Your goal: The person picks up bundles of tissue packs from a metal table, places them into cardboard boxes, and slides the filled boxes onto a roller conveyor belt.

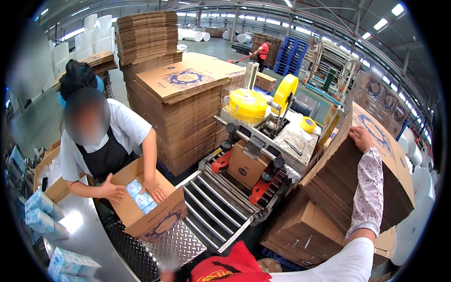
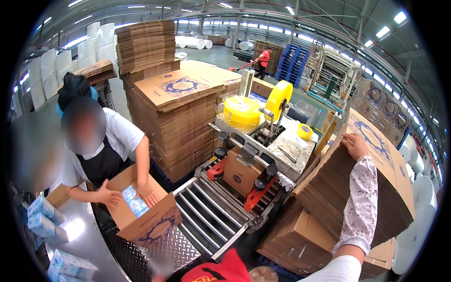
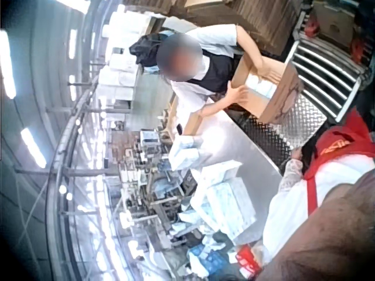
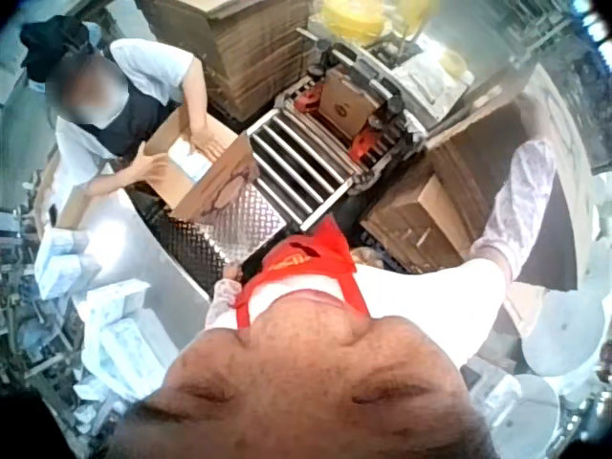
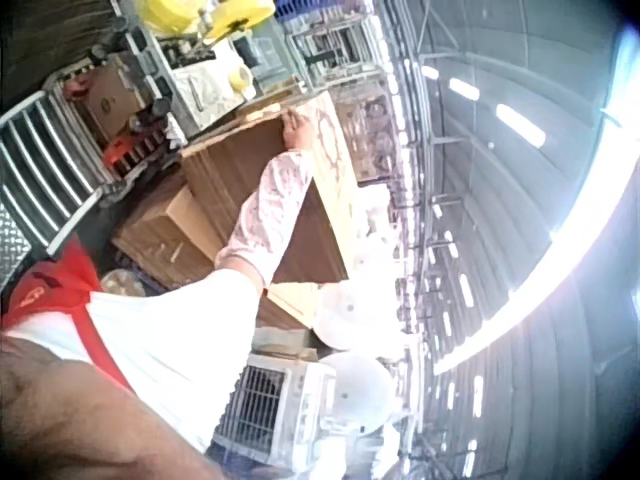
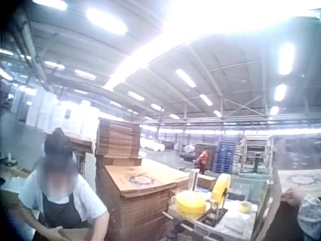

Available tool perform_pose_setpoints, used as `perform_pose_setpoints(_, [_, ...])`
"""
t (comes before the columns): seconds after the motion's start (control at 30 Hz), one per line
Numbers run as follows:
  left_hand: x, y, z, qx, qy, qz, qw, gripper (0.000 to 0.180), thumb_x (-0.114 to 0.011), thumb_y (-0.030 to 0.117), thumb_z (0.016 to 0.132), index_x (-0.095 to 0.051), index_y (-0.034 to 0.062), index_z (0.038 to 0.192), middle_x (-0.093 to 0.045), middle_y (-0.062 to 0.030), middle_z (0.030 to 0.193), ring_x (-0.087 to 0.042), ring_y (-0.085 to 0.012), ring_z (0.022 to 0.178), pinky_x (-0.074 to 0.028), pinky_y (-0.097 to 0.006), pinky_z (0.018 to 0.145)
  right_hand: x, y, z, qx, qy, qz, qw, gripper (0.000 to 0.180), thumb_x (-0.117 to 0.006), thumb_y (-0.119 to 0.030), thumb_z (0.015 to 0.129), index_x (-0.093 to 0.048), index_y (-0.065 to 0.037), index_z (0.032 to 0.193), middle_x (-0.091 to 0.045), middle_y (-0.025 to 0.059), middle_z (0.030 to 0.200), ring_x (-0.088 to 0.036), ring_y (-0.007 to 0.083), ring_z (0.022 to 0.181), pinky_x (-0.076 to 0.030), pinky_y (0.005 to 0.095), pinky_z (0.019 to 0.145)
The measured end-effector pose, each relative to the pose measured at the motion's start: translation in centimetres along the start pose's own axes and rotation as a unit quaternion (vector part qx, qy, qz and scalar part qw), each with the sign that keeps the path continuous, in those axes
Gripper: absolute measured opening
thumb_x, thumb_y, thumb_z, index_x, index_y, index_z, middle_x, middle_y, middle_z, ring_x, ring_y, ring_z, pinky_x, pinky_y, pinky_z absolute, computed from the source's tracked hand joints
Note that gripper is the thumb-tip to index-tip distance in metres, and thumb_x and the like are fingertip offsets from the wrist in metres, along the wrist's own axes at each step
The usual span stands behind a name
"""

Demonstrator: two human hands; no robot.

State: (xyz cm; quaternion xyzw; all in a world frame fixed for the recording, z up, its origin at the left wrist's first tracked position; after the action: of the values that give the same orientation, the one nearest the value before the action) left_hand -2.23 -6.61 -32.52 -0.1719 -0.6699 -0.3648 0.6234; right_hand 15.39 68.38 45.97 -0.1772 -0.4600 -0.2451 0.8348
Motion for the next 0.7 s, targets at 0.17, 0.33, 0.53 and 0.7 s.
perform_pose_setpoints(0.17, [1.6,1.8,-2.3,-0.041,0.115,-0.009,0.993,0.036,-0.047,0.019,0.082,-0.051,0.0019,0.113,-0.051,-0.0208,0.111,-0.049,-0.0377,0.099,-0.038,-0.051,0.085,2.1,-2.2,-3.6,0.029,-0.002,-0.131,0.991,0.023,-0.066,-0.011,0.070,-0.062,-0.008,0.092,-0.056,0.0131,0.089,-0.055,0.0324,0.091,-0.044,0.0374,0.075])
perform_pose_setpoints(0.33, [0.5,-0.8,-4.7,0.069,0.029,-0.125,0.989,0.029,-0.045,0.016,0.082,-0.056,0.0076,0.108,-0.056,-0.0172,0.100,-0.053,-0.0357,0.093,-0.043,-0.048,0.078,3.9,-1.8,-5.2,0.051,0.058,-0.161,0.984,0.028,-0.057,-0.005,0.074,-0.057,-0.011,0.102,-0.059,0.0147,0.091,-0.056,0.0348,0.088,-0.045,0.0406,0.075])
perform_pose_setpoints(0.53, [13.9,4.3,1.6,0.052,0.033,-0.231,0.971,0.015,-0.054,0.015,0.081,-0.058,0.0061,0.092,-0.057,-0.0073,0.072,-0.054,-0.0209,0.057,-0.044,-0.033,0.048,12.2,-7.5,-5.7,-0.050,0.234,-0.329,0.914,0.015,-0.052,-0.009,0.081,-0.054,-0.008,0.096,-0.062,0.0147,0.079,-0.059,0.0321,0.073,-0.042,0.0397,0.065])
perform_pose_setpoints(0.7, [28.8,4.4,4.3,0.270,0.142,-0.559,0.771,0.023,-0.062,0.016,0.082,-0.054,-0.0002,0.097,-0.058,-0.0057,0.080,-0.056,-0.0130,0.067,-0.047,-0.025,0.056,8.1,-35.3,-11.1,0.288,0.263,-0.156,0.907,0.019,-0.056,-0.009,0.064,-0.057,-0.004,0.082,-0.054,0.0116,0.074,-0.051,0.0292,0.070,-0.043,0.0384,0.062])
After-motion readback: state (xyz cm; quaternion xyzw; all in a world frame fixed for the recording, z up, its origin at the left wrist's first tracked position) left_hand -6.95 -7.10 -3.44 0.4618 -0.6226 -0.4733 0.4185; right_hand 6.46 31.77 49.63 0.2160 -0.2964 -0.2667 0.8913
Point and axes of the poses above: each hand's wrist, its own z-axis towards the middle knuckle, its own x-axis out of the back of the hand, y = z × x, the point moved 7 cm from there along z, towards the middle knuckle
